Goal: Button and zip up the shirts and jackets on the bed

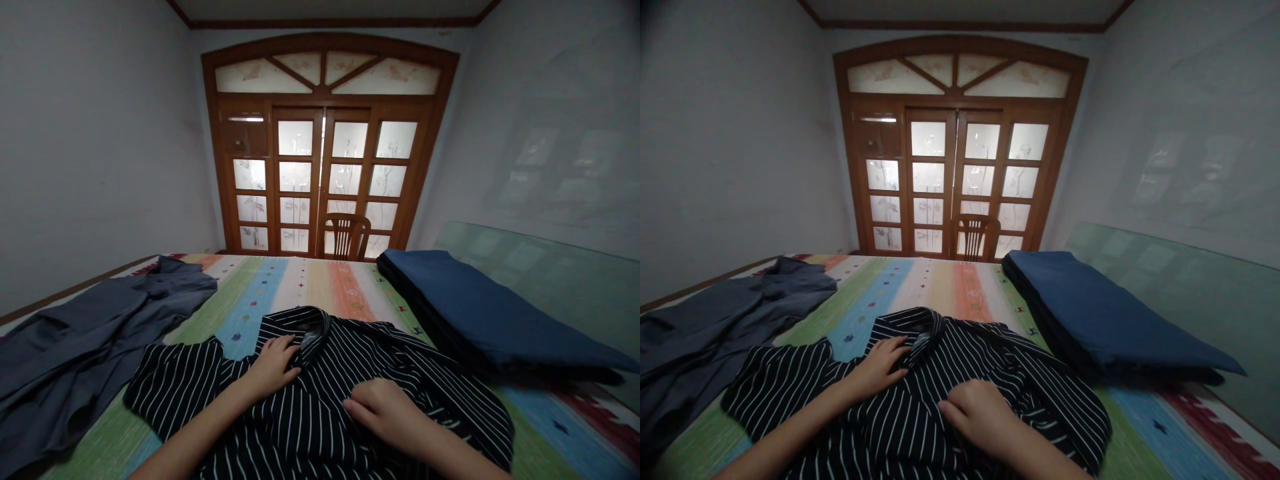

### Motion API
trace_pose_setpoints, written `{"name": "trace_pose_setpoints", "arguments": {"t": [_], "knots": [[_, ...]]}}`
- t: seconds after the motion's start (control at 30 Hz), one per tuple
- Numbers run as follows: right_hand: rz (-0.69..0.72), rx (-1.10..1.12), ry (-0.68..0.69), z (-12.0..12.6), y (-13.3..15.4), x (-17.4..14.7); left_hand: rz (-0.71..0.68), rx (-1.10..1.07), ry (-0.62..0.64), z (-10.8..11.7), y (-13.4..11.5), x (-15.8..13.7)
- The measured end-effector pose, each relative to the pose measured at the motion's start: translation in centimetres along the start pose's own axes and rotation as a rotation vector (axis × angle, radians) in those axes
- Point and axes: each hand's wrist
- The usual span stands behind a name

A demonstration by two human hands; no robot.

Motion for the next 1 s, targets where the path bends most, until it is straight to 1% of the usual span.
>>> {"name": "trace_pose_setpoints", "arguments": {"t": [0.1,0.23,0.37,0.5,0.57,0.73,0.83,1.0], "knots": [[-0.031,0.071,-0.056,-0.4,0.7,3.2,-0.043,-0.031,-0.023,-0.9,-0.4,-0.1],[-0.011,0.120,-0.118,-1.8,2.1,6.7,-0.056,-0.151,-0.062,-1.5,0.4,0.0],[-0.059,0.076,-0.224,-3.3,3.1,8.3,0.014,-0.280,-0.091,-1.7,1.1,0.3],[-0.129,0.074,-0.290,-4.4,2.8,8.9,0.039,-0.383,-0.094,-1.4,0.9,0.4],[-0.144,0.166,-0.313,-4.8,2.4,9.2,0.054,-0.394,-0.113,-1.3,0.8,0.4],[-0.180,0.575,-0.359,-5.5,1.1,10.1,0.131,-0.403,-0.163,-1.4,0.8,0.7],[-0.197,0.683,-0.360,-5.6,0.7,10.7,0.172,-0.419,-0.199,-1.6,0.7,1.2],[-0.167,0.804,-0.411,-5.6,0.7,10.7,0.265,-0.352,-0.262,-1.8,0.1,1.6]]}}
Point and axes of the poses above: each hand's wrist, its own x-axis towards the middle knuckle, its own z-axis out of the back of the hand, y = z × x, and after that the axes turned 13 degrees about -x, right-handed
